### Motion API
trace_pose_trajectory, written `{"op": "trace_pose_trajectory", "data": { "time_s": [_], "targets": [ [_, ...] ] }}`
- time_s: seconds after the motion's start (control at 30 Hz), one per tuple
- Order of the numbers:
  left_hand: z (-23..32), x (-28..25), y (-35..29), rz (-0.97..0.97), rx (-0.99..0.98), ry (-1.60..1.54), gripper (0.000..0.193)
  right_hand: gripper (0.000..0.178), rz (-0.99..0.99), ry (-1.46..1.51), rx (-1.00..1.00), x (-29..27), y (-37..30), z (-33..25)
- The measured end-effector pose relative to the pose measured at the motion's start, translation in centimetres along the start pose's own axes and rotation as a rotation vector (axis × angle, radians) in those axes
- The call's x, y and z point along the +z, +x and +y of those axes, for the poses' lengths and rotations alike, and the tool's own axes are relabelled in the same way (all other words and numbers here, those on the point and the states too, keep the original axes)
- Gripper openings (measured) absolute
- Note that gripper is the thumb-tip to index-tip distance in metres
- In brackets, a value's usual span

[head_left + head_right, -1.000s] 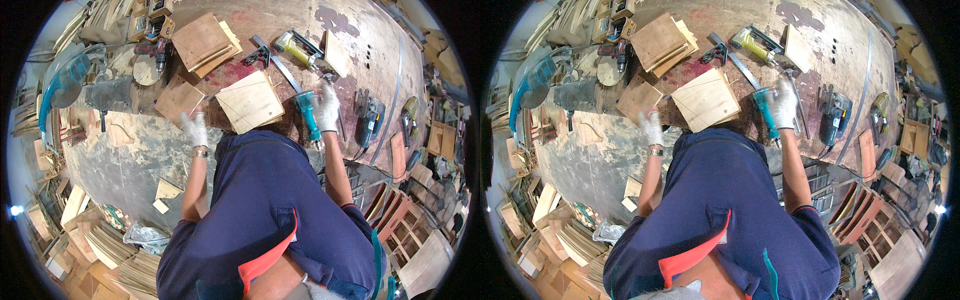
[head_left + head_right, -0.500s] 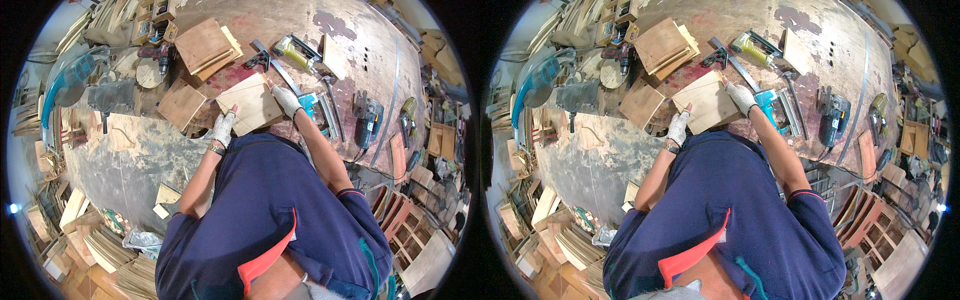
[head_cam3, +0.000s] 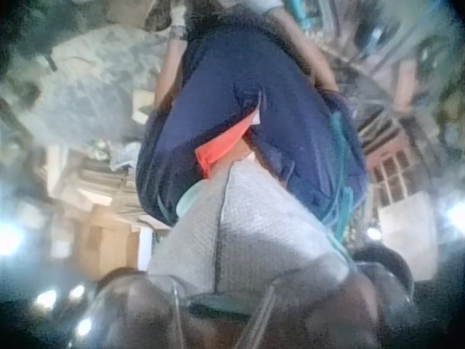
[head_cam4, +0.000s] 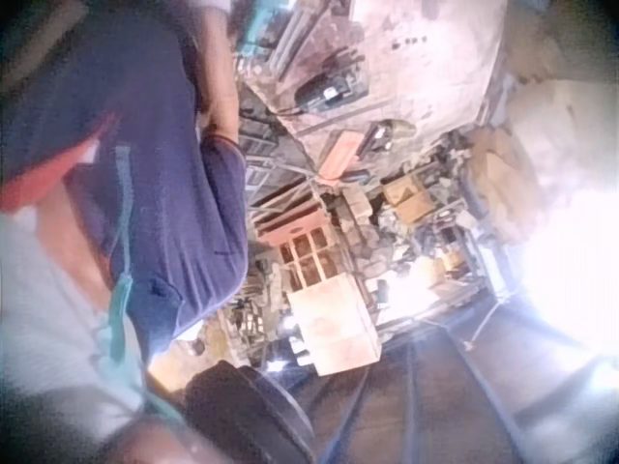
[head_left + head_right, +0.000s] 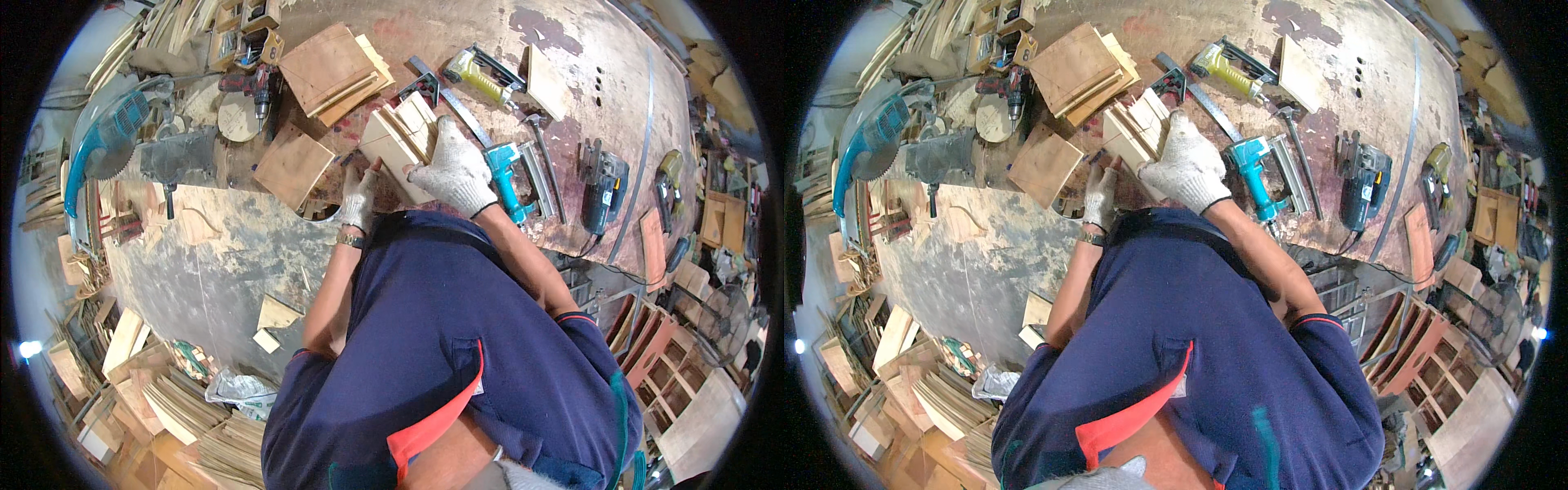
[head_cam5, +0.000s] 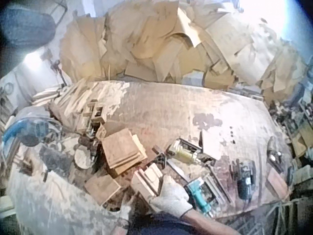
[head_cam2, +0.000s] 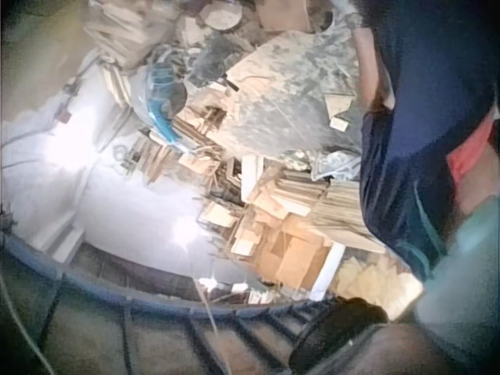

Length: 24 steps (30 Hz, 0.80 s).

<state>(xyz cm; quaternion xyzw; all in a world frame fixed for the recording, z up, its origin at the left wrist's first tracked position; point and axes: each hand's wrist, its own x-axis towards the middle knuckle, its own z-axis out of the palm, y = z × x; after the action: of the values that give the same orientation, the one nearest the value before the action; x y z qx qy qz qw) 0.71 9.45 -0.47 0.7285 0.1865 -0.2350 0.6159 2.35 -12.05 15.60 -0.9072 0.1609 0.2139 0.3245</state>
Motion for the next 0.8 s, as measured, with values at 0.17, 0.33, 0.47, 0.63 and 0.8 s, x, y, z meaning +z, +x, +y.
{"op": "trace_pose_trajectory", "data": {
  "time_s": [0.17, 0.33, 0.47, 0.63, 0.8],
  "targets": [
    [1.3, 1.2, -2.5, 0.012, 0.28, -0.094, 0.065, 0.082, 0.101, -0.094, -0.187, 4.2, 1.2, 2.5],
    [4.4, 1.2, -4.4, -0.17, 0.282, -0.028, 0.06, 0.083, -0.013, -0.024, -0.217, 3.7, 2.1, 3.9],
    [5.6, 1.0, -4.9, -0.173, 0.227, -0.015, 0.088, 0.092, -0.108, 0.113, -0.271, 3.5, 3.6, 6.6],
    [3.2, 1.6, -3.6, -0.172, 0.281, 0.021, 0.085, 0.082, -0.104, 0.362, -0.428, 3.8, 4.4, 10.0],
    [2.2, 2.0, -2.7, -0.198, 0.33, -0.04, 0.095, 0.085, -0.17, 0.361, -0.201, 2.2, 5.1, 10.6]
  ]
}}
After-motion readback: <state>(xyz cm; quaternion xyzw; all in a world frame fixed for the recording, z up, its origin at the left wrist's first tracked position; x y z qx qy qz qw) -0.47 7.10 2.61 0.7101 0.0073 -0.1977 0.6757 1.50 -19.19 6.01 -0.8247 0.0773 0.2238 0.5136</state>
